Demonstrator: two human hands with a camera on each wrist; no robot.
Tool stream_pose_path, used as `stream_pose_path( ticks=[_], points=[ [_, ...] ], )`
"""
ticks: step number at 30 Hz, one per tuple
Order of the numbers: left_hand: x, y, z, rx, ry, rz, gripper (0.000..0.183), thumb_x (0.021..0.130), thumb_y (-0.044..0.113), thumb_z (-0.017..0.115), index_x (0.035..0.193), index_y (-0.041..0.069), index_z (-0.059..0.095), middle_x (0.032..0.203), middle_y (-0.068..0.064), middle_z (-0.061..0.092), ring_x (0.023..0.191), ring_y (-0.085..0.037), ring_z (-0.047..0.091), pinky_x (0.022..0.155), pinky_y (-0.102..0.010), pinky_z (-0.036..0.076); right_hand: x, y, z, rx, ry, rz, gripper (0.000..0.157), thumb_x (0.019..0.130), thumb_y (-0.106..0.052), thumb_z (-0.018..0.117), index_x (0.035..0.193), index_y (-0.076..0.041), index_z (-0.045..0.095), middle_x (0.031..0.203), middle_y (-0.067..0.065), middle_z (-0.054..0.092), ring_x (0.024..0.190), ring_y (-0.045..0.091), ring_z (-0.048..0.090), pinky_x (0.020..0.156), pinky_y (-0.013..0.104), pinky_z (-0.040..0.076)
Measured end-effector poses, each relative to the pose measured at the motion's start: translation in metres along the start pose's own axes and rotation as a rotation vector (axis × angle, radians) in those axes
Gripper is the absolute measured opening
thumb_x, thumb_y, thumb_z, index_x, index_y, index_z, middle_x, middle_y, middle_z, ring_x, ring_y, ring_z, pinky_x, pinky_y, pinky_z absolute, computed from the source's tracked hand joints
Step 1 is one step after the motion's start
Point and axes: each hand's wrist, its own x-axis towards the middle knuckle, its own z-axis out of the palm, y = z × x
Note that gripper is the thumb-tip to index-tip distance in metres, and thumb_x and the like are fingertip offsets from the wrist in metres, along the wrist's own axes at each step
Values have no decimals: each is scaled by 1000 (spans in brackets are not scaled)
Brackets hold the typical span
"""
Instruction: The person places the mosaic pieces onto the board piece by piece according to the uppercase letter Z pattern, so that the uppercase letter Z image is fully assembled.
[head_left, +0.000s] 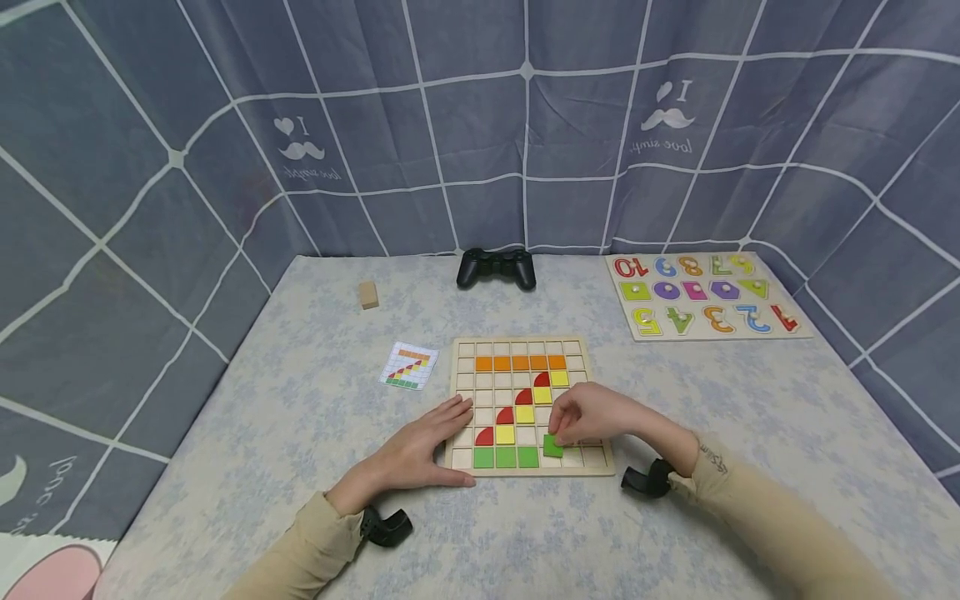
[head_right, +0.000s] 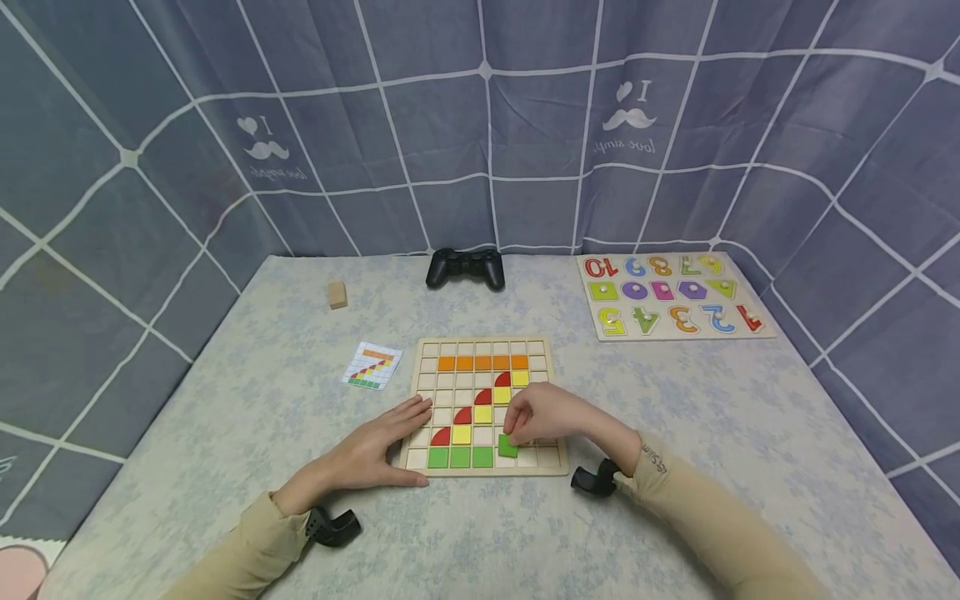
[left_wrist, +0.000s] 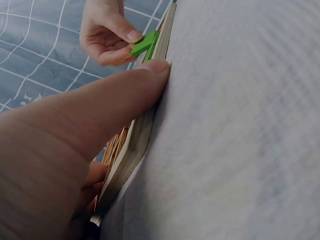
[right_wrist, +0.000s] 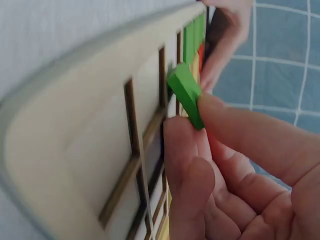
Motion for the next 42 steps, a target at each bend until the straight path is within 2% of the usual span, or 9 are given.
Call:
stream_pose_path(
  ticks=[6, 11, 20, 29, 37, 42],
  points=[
    [0, 1, 0, -4, 0, -1, 97, 76, 60, 68, 146, 5, 31, 154, -2, 22, 142, -15, 11, 112, -41, 23, 3, -5, 9, -56, -16, -27, 5, 80, -12, 74, 77, -15, 71, 67, -10, 62, 61, 6, 56, 58, 23, 48],
    [0, 1, 0, -6, 0, -3, 96, 76, 59, 68, 146, 5, 32, 154, -2, 22, 142, -15, 12, 112, -41, 24, -4, -3, 7, -46, 1, -10, 6, 79, -15, 76, 83, -15, 71, 69, -9, 59, 62, 7, 53, 59, 23, 46],
    [0, 0, 0, -7, -2, -4, 97, 76, 60, 68, 147, 6, 31, 155, -1, 21, 142, -14, 11, 111, -41, 24, -47, 21, -23, 111, 6, -71, 23, 82, -15, 74, 99, -2, 67, 79, -2, 61, 67, 9, 54, 60, 23, 49],
    [0, 0, 1, -4, 4, 4, 97, 76, 60, 68, 146, 5, 32, 154, -2, 22, 142, -15, 12, 111, -42, 24, -86, 55, -34, 193, 71, -66, 29, 84, -12, 71, 107, 2, 62, 81, 4, 63, 68, 12, 58, 61, 26, 51],
    [0, -1, 1, 1, 10, 4, 97, 75, 61, 68, 146, 5, 32, 154, -1, 22, 142, -15, 11, 112, -41, 24, -104, 72, -33, 308, -14, -111, 37, 82, -5, 71, 114, 8, 57, 91, 24, 59, 75, 14, 59, 64, 27, 52],
    [0, -1, 1, 0, 10, 7, 97, 75, 61, 68, 146, 5, 32, 154, -1, 22, 142, -15, 11, 112, -41, 24, -109, 81, -31, 381, -67, -162, 41, 81, 0, 71, 116, 11, 54, 94, 29, 56, 79, 23, 57, 65, 28, 52]
  ],
)
